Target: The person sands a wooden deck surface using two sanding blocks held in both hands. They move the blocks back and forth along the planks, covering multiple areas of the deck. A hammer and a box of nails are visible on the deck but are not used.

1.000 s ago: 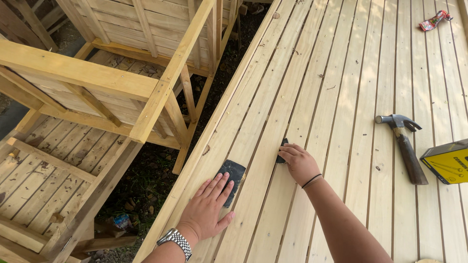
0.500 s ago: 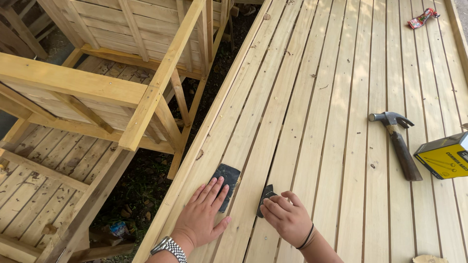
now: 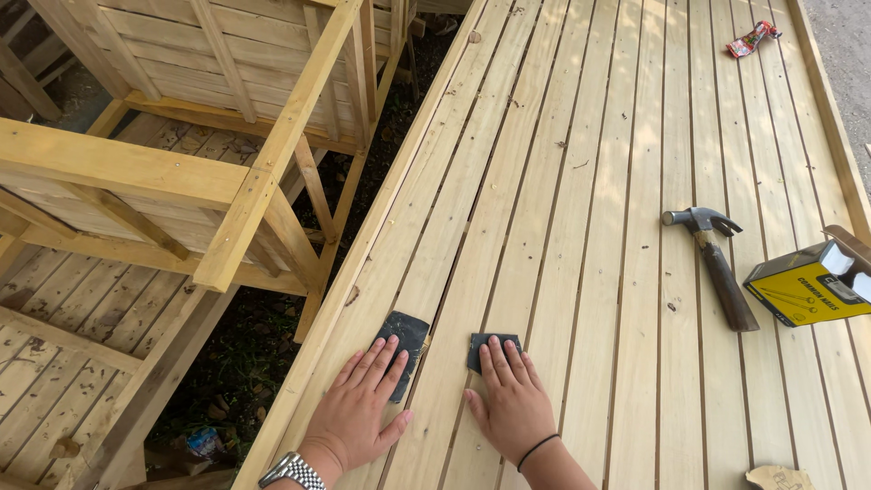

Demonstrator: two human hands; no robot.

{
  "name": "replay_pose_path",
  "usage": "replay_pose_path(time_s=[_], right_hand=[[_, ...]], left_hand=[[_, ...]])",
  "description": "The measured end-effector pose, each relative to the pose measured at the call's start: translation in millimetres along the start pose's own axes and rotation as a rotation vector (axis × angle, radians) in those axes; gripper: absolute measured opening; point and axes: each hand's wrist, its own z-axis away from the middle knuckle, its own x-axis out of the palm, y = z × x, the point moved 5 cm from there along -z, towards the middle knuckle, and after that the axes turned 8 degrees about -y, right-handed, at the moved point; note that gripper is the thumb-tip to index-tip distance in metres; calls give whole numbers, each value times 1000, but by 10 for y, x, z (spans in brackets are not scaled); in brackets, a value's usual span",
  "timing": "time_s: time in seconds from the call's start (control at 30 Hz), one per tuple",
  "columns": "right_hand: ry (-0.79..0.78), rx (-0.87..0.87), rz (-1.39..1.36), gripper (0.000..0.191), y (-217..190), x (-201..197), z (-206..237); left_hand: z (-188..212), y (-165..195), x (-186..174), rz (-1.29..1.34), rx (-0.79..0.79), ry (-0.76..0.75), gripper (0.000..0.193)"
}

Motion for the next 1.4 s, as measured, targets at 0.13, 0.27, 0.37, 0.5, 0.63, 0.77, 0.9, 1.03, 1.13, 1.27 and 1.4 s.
replay_pose_path(time_s=[0.13, 0.27, 0.37, 0.5, 0.63, 0.77, 0.9, 1.03, 1.13, 1.27, 1.4], right_hand=[[40, 193, -5, 74, 532, -201, -831], [127, 246, -87, 74, 804, -403, -1244], [68, 258, -51, 77, 524, -222, -825], [-41, 219, 1, 80, 215, -10, -406], [41, 297, -67, 75, 649, -365, -1070], [26, 337, -134, 73, 871, -636, -1499], [106, 317, -134, 74, 413, -468, -849], [-189, 343, -56, 74, 166, -191, -414], [-109, 343, -64, 72, 358, -408, -741], [0, 360, -167, 68, 665, -743, -1323], [-15, 396, -164, 69, 595, -632, -1104]], left_hand=[[-4, -44, 146, 51, -32, -130, 77], [23, -45, 154, 21, -29, -108, 78], [53, -5, 60, -64, 34, 64, 78], [21, -14, 30, -76, 42, 111, 82], [-18, -109, 282, 112, -101, -366, 85], [13, -49, 97, -115, 57, 146, 84], [54, -215, 644, 226, -147, -583, 87], [-8, -191, 551, -144, 56, 221, 89], [35, -220, 761, -126, 46, 171, 85], [-32, -260, 923, -89, 1, 66, 58], [-60, -244, 870, -164, 17, 138, 50]])
